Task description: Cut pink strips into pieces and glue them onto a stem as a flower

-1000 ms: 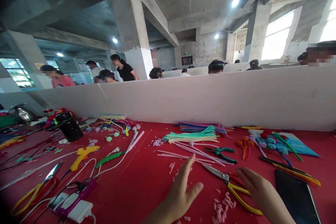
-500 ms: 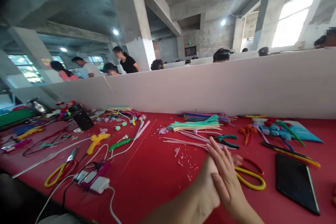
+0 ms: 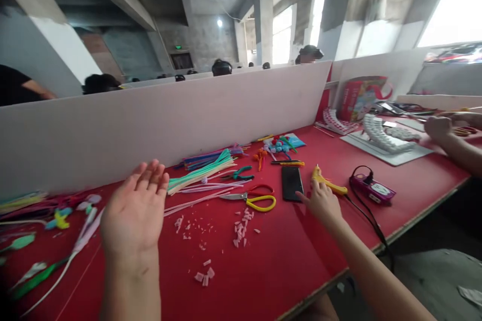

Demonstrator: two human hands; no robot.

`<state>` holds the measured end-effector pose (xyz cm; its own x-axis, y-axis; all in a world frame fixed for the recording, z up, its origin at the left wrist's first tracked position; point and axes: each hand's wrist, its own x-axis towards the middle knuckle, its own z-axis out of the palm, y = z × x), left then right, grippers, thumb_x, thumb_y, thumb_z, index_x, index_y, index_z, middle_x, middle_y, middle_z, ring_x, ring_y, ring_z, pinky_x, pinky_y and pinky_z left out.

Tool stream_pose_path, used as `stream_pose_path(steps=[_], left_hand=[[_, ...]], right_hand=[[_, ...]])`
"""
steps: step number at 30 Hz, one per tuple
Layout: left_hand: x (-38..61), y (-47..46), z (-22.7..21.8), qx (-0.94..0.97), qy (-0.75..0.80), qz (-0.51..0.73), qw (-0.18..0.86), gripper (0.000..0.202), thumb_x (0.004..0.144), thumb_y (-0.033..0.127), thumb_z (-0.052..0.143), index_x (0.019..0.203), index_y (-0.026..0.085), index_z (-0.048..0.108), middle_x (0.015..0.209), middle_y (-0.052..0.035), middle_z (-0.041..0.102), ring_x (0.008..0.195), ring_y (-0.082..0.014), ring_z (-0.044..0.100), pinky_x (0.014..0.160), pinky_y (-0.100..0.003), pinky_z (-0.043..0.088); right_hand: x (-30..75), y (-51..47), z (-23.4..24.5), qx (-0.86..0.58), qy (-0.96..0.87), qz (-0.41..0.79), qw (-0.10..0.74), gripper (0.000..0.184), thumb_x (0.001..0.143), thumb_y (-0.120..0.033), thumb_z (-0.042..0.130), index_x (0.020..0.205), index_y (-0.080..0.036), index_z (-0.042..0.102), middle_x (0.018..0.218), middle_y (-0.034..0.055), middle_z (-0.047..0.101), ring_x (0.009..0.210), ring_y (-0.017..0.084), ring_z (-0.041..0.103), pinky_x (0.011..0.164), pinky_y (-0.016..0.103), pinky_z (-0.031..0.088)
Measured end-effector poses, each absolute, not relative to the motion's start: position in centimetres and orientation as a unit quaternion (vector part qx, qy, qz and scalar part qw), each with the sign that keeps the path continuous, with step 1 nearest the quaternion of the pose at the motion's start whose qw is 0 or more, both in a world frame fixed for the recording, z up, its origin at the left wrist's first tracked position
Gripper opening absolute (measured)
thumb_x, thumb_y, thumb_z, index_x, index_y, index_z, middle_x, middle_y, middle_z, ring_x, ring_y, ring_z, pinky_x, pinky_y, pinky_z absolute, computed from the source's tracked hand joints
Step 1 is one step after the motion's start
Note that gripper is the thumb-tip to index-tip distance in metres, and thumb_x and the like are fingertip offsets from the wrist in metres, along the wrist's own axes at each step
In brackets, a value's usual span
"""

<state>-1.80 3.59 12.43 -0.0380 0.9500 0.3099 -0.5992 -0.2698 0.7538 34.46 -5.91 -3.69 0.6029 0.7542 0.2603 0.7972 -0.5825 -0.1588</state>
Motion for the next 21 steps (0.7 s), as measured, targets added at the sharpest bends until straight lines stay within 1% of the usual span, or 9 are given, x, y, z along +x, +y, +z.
stream_pose_path(steps=[2,5,7,9,11,13,16,18,21], left_hand=[[-1.2,3.4,12.7,0.424,0.209,0.673,0.569,0.024,0.079,0.029,0.046,0.098,0.021,0.057,0.117,-0.0057,0.053,0.113,-0.0189,0.045,0.097,-0.036,0.034],[-1.1,3.6,12.4,0.445,0.219,0.662,0.562,0.025,0.079,0.029,0.046,0.100,0.020,0.057,0.116,-0.0063,0.054,0.110,-0.0190,0.047,0.095,-0.037,0.036],[-1.5,3.8,12.2,0.444,0.222,0.663,0.560,0.025,0.078,0.029,0.047,0.099,0.020,0.057,0.114,-0.0061,0.054,0.106,-0.0179,0.050,0.093,-0.035,0.037],[-2.0,4.0,12.2,0.438,0.219,0.666,0.563,0.024,0.078,0.029,0.047,0.098,0.020,0.057,0.113,-0.0059,0.055,0.102,-0.0165,0.052,0.091,-0.033,0.038],[-2.7,4.0,12.3,0.434,0.221,0.670,0.560,0.025,0.078,0.028,0.047,0.099,0.020,0.057,0.111,-0.0065,0.056,0.099,-0.0157,0.053,0.088,-0.032,0.040],[-3.3,4.0,12.4,0.429,0.223,0.680,0.551,0.025,0.078,0.027,0.047,0.100,0.019,0.056,0.110,-0.0066,0.056,0.096,-0.0147,0.054,0.085,-0.030,0.041],[-3.5,3.9,12.5,0.420,0.218,0.695,0.542,0.025,0.077,0.025,0.048,0.100,0.020,0.056,0.107,-0.0046,0.057,0.090,-0.0119,0.055,0.079,-0.026,0.042],[-3.2,3.8,12.4,0.414,0.213,0.694,0.550,0.026,0.076,0.024,0.049,0.101,0.020,0.055,0.106,-0.0045,0.058,0.086,-0.0107,0.056,0.076,-0.024,0.043],[-2.0,4.1,11.9,0.401,0.226,0.678,0.574,0.026,0.075,0.022,0.051,0.100,0.018,0.054,0.105,-0.0065,0.057,0.083,-0.0111,0.057,0.070,-0.024,0.043]], right_hand=[[33.5,-4.7,-2.2,-0.894,-0.418,-0.101,0.125,0.064,0.078,-0.061,0.030,0.112,-0.008,0.044,0.100,0.0183,0.055,0.095,0.031,0.052,0.077,0.038,0.037],[32.2,-2.3,-1.5,-0.895,-0.434,-0.048,0.090,0.072,0.078,-0.065,0.021,0.121,-0.009,0.037,0.104,0.0200,0.054,0.096,0.031,0.053,0.073,0.039,0.039],[31.5,-0.6,-1.9,-0.893,-0.443,-0.027,0.077,0.077,0.074,-0.068,0.028,0.125,-0.011,0.034,0.100,0.0193,0.055,0.092,0.031,0.054,0.071,0.041,0.040],[31.2,0.6,-2.6,-0.897,-0.437,-0.021,0.070,0.081,0.070,-0.067,0.037,0.126,-0.009,0.033,0.108,0.0238,0.050,0.097,0.035,0.050,0.071,0.044,0.039],[31.4,1.1,-3.2,-0.900,-0.431,-0.011,0.066,0.079,0.068,-0.065,0.042,0.123,-0.009,0.037,0.110,0.0239,0.048,0.101,0.037,0.047,0.072,0.046,0.039],[31.9,0.8,-3.6,-0.903,-0.424,-0.006,0.065,0.077,0.068,-0.064,0.043,0.122,-0.009,0.039,0.105,0.0233,0.050,0.103,0.038,0.045,0.072,0.048,0.038],[32.9,-0.2,-3.9,-0.900,-0.430,-0.010,0.067,0.072,0.070,-0.057,0.044,0.123,-0.009,0.037,0.105,0.0220,0.051,0.103,0.037,0.045,0.072,0.044,0.039],[33.5,-0.7,-4.0,-0.898,-0.433,-0.016,0.077,0.075,0.068,-0.057,0.046,0.125,-0.009,0.035,0.103,0.0216,0.052,0.101,0.037,0.047,0.072,0.043,0.039],[34.5,-1.1,-3.6,-0.887,-0.446,-0.009,0.123,0.078,0.067,-0.057,0.047,0.125,-0.006,0.035,0.102,0.0254,0.054,0.102,0.040,0.047,0.073,0.044,0.038]])
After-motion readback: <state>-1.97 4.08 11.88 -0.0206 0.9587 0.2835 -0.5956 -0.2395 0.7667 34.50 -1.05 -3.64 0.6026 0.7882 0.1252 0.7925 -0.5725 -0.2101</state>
